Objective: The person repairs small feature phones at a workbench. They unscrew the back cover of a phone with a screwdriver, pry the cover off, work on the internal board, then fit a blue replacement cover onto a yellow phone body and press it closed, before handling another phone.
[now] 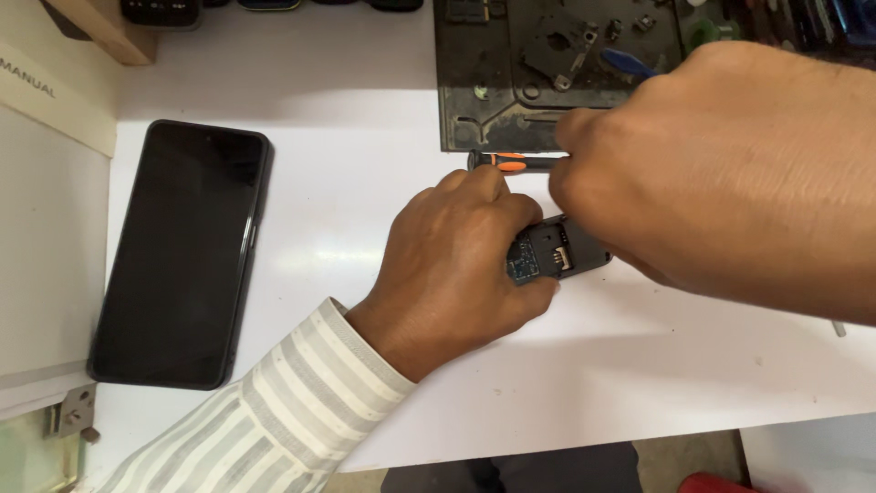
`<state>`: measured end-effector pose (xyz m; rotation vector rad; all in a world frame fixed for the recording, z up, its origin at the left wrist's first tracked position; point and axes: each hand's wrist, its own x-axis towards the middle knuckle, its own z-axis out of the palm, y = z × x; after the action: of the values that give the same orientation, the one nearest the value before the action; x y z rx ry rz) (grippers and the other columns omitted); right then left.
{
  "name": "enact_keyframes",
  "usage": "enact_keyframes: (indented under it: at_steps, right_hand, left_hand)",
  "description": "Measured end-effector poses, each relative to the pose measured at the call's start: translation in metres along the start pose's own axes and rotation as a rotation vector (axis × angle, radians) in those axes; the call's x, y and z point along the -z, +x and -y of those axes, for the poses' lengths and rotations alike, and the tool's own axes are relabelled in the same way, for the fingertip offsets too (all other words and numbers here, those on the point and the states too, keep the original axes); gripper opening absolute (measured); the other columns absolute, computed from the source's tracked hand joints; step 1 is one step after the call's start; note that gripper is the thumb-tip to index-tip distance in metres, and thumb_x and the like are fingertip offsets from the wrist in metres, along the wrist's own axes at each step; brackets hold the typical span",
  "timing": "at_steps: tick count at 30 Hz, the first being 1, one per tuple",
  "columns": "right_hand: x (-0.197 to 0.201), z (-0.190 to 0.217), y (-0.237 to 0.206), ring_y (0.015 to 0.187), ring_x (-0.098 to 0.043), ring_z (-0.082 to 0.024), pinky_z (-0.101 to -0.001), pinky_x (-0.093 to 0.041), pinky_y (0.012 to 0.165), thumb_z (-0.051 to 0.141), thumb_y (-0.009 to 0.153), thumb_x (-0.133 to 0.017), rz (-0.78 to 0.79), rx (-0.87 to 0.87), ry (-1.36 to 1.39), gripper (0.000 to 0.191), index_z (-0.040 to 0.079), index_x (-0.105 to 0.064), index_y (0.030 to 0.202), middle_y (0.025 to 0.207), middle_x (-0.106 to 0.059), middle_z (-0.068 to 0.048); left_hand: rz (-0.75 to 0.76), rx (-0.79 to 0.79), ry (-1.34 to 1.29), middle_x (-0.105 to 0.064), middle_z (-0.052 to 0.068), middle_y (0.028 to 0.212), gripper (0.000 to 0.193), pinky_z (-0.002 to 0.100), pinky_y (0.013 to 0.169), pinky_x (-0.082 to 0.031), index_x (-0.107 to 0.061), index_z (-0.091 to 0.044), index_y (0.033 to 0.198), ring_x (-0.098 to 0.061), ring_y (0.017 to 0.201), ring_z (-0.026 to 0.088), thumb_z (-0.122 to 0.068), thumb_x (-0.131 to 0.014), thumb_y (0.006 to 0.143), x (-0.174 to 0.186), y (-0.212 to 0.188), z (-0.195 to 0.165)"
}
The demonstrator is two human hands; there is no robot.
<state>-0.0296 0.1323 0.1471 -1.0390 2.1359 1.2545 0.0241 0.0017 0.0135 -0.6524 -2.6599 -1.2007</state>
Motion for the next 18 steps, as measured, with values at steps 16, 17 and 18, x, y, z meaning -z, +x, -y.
enact_keyframes:
  at_steps: [16,17,18]
  right_hand:
    - [-0.0047,-0.0010,0.0004,0.071,-0.073,-0.019,-0.0302,-0.059,0.058,0.020,0.088,-0.066,-0.055,-0.017,0.080,0.026,0.014,-0.064,0.113,0.104,-0.064,-0.003]
    - [-0.0033,-0.0020,0.0006,0.072,-0.073,-0.019,-0.0299,-0.059,0.059,0.023,0.090,-0.066,-0.026,-0.023,0.083,0.022,0.013,-0.064,0.110,0.104,-0.064,-0.003]
    - [-0.0020,-0.0020,0.0006,0.072,-0.073,-0.019,-0.0298,-0.059,0.060,0.026,0.091,-0.065,-0.003,-0.029,0.086,0.020,0.013,-0.065,0.107,0.104,-0.064,-0.002]
  left_hand:
    - [0.015,0.012,0.010,-0.061,0.012,0.087,0.032,0.046,0.072,-0.050,-0.076,-0.002,0.091,-0.061,0.087,0.030,-0.020,-0.082,0.066,0.0014,-0.0004,-0.0019]
    - [0.009,0.005,0.009,-0.061,0.012,0.087,0.033,0.046,0.072,-0.050,-0.076,-0.002,0.092,-0.061,0.087,0.030,-0.020,-0.083,0.065,0.0014,-0.0005,-0.0017]
    - [0.003,-0.003,0.008,-0.061,0.012,0.088,0.034,0.046,0.071,-0.050,-0.076,-0.002,0.092,-0.061,0.087,0.030,-0.020,-0.083,0.065,0.0015,-0.0008,-0.0015]
